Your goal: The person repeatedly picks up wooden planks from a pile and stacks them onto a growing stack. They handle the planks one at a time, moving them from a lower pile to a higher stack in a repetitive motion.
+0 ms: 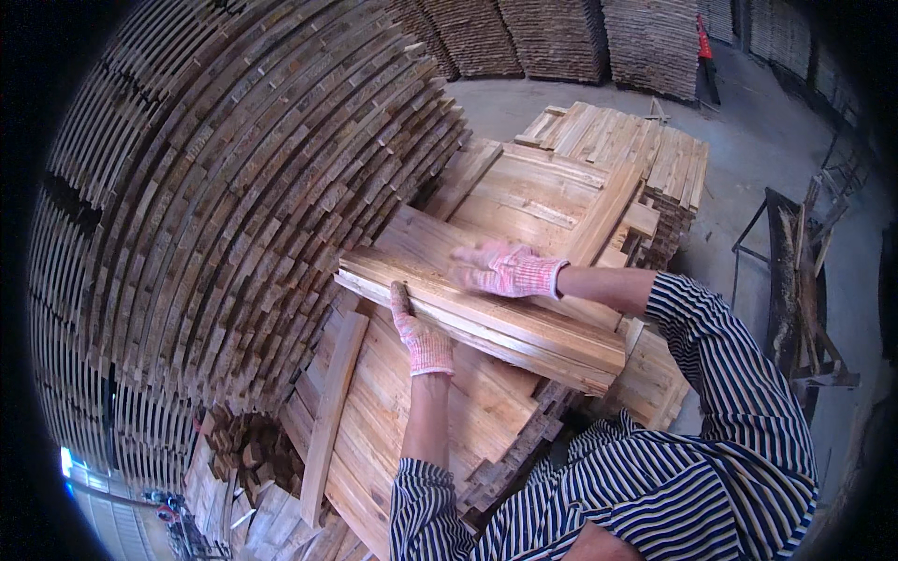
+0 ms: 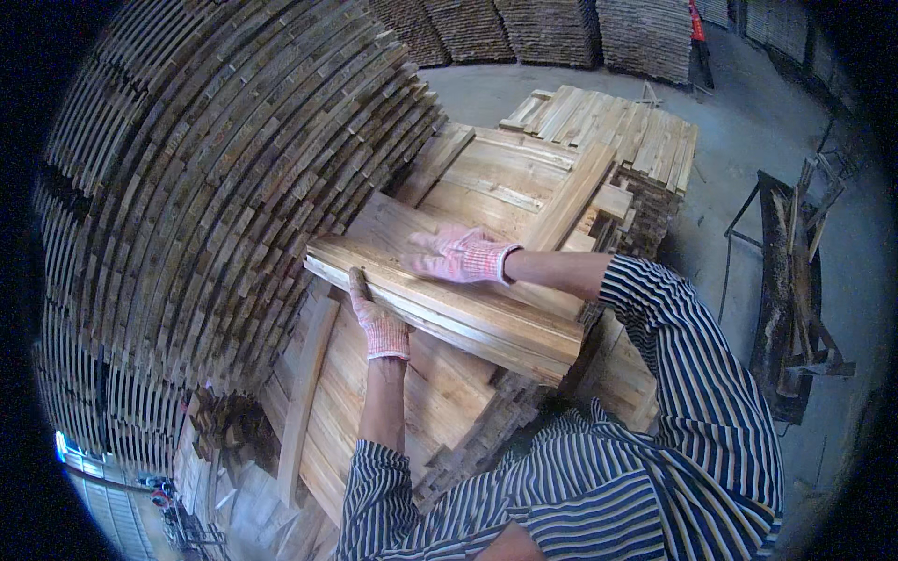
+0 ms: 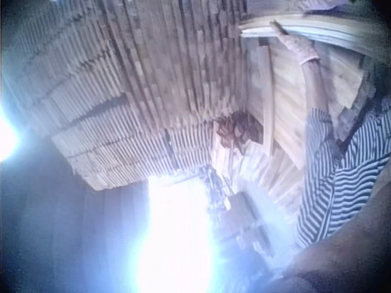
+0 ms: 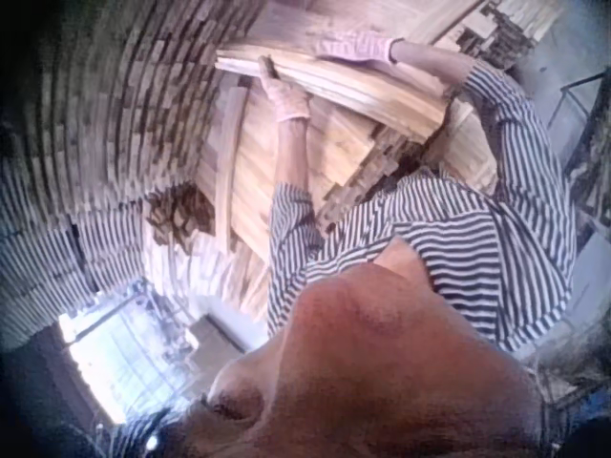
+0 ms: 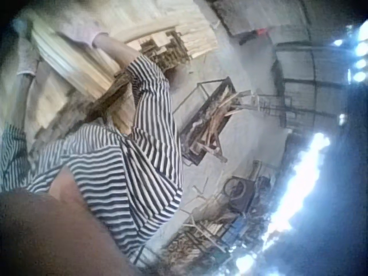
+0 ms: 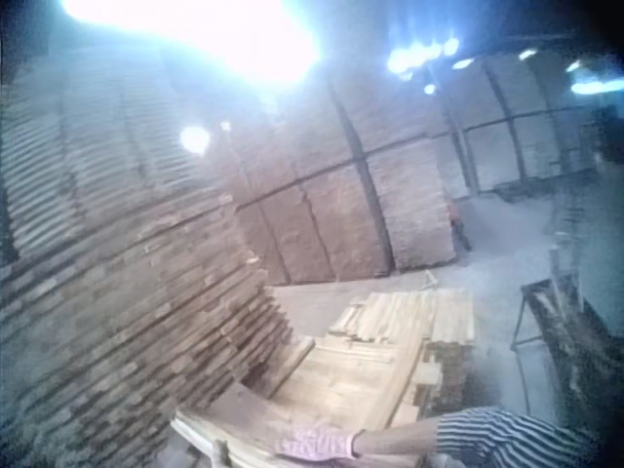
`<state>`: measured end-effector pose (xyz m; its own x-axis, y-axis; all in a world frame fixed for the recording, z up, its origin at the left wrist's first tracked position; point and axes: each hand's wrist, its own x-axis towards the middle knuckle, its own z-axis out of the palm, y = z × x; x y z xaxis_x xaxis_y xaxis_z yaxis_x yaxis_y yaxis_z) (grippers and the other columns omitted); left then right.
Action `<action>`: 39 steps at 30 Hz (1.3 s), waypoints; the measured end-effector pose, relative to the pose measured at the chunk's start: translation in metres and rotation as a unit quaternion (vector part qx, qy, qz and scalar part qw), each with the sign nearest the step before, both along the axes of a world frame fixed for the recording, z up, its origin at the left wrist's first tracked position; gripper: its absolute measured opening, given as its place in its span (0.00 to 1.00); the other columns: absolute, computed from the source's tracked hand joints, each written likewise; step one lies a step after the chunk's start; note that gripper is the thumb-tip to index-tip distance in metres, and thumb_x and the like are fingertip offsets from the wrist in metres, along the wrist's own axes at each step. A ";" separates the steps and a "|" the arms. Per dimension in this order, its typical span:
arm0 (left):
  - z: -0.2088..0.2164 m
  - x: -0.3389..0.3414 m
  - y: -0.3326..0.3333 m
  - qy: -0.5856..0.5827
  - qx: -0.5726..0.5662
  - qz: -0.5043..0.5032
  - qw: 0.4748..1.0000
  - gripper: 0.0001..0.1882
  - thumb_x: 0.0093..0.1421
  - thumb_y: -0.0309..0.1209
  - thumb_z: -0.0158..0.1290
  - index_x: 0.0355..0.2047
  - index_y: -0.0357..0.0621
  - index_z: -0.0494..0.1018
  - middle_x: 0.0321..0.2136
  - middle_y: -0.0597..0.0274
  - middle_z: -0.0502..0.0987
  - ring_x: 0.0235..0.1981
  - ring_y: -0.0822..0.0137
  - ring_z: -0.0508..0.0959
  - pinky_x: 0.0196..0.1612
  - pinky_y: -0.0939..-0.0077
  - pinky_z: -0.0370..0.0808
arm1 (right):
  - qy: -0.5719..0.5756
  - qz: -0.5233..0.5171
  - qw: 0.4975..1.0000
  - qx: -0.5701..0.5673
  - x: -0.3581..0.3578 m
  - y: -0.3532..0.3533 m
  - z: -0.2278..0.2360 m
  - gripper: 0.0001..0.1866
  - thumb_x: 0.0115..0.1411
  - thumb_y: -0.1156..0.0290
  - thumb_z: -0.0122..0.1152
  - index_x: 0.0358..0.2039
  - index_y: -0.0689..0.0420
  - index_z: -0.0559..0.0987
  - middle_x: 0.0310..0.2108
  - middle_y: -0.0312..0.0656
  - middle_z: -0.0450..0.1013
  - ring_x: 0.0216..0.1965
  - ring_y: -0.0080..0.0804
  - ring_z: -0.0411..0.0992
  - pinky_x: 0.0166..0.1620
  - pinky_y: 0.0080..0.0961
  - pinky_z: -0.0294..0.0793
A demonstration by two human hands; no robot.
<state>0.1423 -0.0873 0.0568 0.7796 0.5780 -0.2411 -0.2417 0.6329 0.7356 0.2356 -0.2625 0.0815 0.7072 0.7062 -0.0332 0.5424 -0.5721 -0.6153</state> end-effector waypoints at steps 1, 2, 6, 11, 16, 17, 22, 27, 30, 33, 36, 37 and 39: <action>-0.004 0.001 0.010 -0.020 0.022 0.002 1.000 0.29 0.72 0.48 0.44 0.65 0.44 0.65 0.64 0.57 0.68 0.64 0.62 0.68 0.69 0.64 0.62 | -0.009 0.021 1.000 0.005 -0.016 0.007 0.009 0.45 0.61 0.28 0.48 0.70 0.43 0.62 0.60 0.60 0.69 0.62 0.59 0.67 0.63 0.51 0.66; -0.020 -0.005 0.034 -0.037 0.048 0.016 0.998 0.28 0.71 0.49 0.45 0.65 0.45 0.66 0.63 0.57 0.69 0.63 0.61 0.69 0.68 0.64 0.63 | -0.015 0.054 0.998 0.012 -0.043 0.019 0.024 0.47 0.59 0.28 0.50 0.72 0.43 0.61 0.61 0.59 0.68 0.64 0.59 0.66 0.64 0.50 0.65; -0.016 0.017 0.002 -0.078 0.030 -0.055 0.995 0.29 0.69 0.51 0.49 0.63 0.46 0.68 0.62 0.56 0.69 0.61 0.60 0.71 0.66 0.63 0.67 | 0.027 0.057 0.997 0.046 -0.011 -0.008 0.021 0.50 0.58 0.30 0.55 0.74 0.43 0.56 0.63 0.57 0.67 0.66 0.55 0.64 0.67 0.44 0.63; -0.008 0.007 0.004 -0.046 -0.047 -0.085 0.994 0.30 0.67 0.56 0.50 0.59 0.47 0.69 0.52 0.51 0.77 0.53 0.52 0.76 0.63 0.52 0.69 | -0.062 -0.034 0.996 -0.061 0.086 -0.024 -0.024 0.43 0.61 0.37 0.53 0.71 0.47 0.62 0.59 0.58 0.70 0.61 0.56 0.68 0.62 0.47 0.68; -0.009 0.014 0.011 -0.022 -0.032 -0.040 0.998 0.38 0.63 0.61 0.53 0.62 0.46 0.66 0.56 0.51 0.74 0.56 0.49 0.74 0.63 0.51 0.69 | -0.092 -0.012 0.991 -0.101 0.099 0.030 -0.045 0.41 0.65 0.34 0.45 0.68 0.51 0.66 0.62 0.58 0.66 0.62 0.60 0.67 0.61 0.55 0.69; -0.017 0.015 0.025 -0.020 0.027 -0.037 0.999 0.42 0.62 0.63 0.53 0.63 0.42 0.64 0.59 0.52 0.72 0.58 0.49 0.72 0.65 0.52 0.67 | -0.107 0.010 0.989 -0.102 0.084 0.041 -0.033 0.42 0.64 0.32 0.44 0.68 0.51 0.66 0.62 0.59 0.66 0.62 0.61 0.66 0.61 0.56 0.68; 0.011 0.042 0.000 0.023 -0.114 -0.116 0.986 0.50 0.58 0.68 0.53 0.68 0.42 0.60 0.64 0.53 0.66 0.63 0.52 0.67 0.68 0.54 0.64 | 0.044 0.104 0.993 -0.026 0.001 0.011 0.042 0.55 0.57 0.23 0.49 0.74 0.47 0.57 0.68 0.63 0.59 0.69 0.62 0.58 0.69 0.51 0.57; -0.018 0.048 0.007 -0.008 -0.012 -0.107 0.994 0.52 0.59 0.74 0.45 0.68 0.45 0.59 0.64 0.51 0.67 0.63 0.49 0.68 0.67 0.50 0.64 | 0.020 0.035 0.999 0.008 0.046 -0.014 0.037 0.46 0.60 0.37 0.54 0.72 0.49 0.61 0.62 0.56 0.69 0.61 0.52 0.69 0.61 0.41 0.70; -0.012 0.046 -0.012 -0.023 -0.061 -0.114 0.991 0.47 0.62 0.75 0.34 0.59 0.44 0.66 0.56 0.48 0.73 0.52 0.49 0.75 0.57 0.48 0.72 | 0.005 -0.055 0.994 -0.093 0.106 -0.039 0.027 0.44 0.60 0.40 0.55 0.72 0.46 0.60 0.57 0.56 0.69 0.54 0.48 0.72 0.51 0.41 0.75; -0.009 0.053 -0.020 -0.003 -0.052 -0.124 0.991 0.46 0.63 0.75 0.35 0.57 0.44 0.66 0.52 0.46 0.75 0.46 0.49 0.77 0.52 0.48 0.75 | -0.072 -0.053 0.995 -0.053 0.137 -0.029 -0.025 0.34 0.65 0.41 0.48 0.64 0.49 0.69 0.51 0.59 0.71 0.49 0.53 0.74 0.50 0.48 0.76; -0.012 0.060 -0.025 -0.003 -0.016 -0.132 0.991 0.47 0.62 0.74 0.36 0.61 0.44 0.63 0.52 0.46 0.76 0.44 0.48 0.78 0.52 0.48 0.75 | -0.122 -0.065 0.989 -0.051 0.149 -0.001 -0.050 0.38 0.66 0.37 0.44 0.63 0.54 0.70 0.53 0.59 0.71 0.52 0.54 0.73 0.52 0.51 0.75; -0.012 0.061 -0.025 0.020 -0.029 -0.119 0.992 0.49 0.62 0.75 0.37 0.65 0.44 0.60 0.56 0.44 0.73 0.50 0.46 0.76 0.56 0.46 0.74 | -0.121 -0.050 0.989 -0.062 0.137 0.005 -0.056 0.39 0.65 0.35 0.44 0.64 0.54 0.69 0.55 0.58 0.70 0.54 0.55 0.72 0.54 0.52 0.74; -0.021 0.058 0.003 0.023 0.015 -0.047 0.999 0.50 0.61 0.75 0.38 0.67 0.45 0.58 0.60 0.44 0.69 0.56 0.47 0.72 0.60 0.46 0.71 | -0.134 -0.007 0.989 -0.060 0.093 0.020 -0.026 0.41 0.65 0.33 0.42 0.66 0.53 0.68 0.60 0.58 0.68 0.58 0.55 0.70 0.56 0.52 0.73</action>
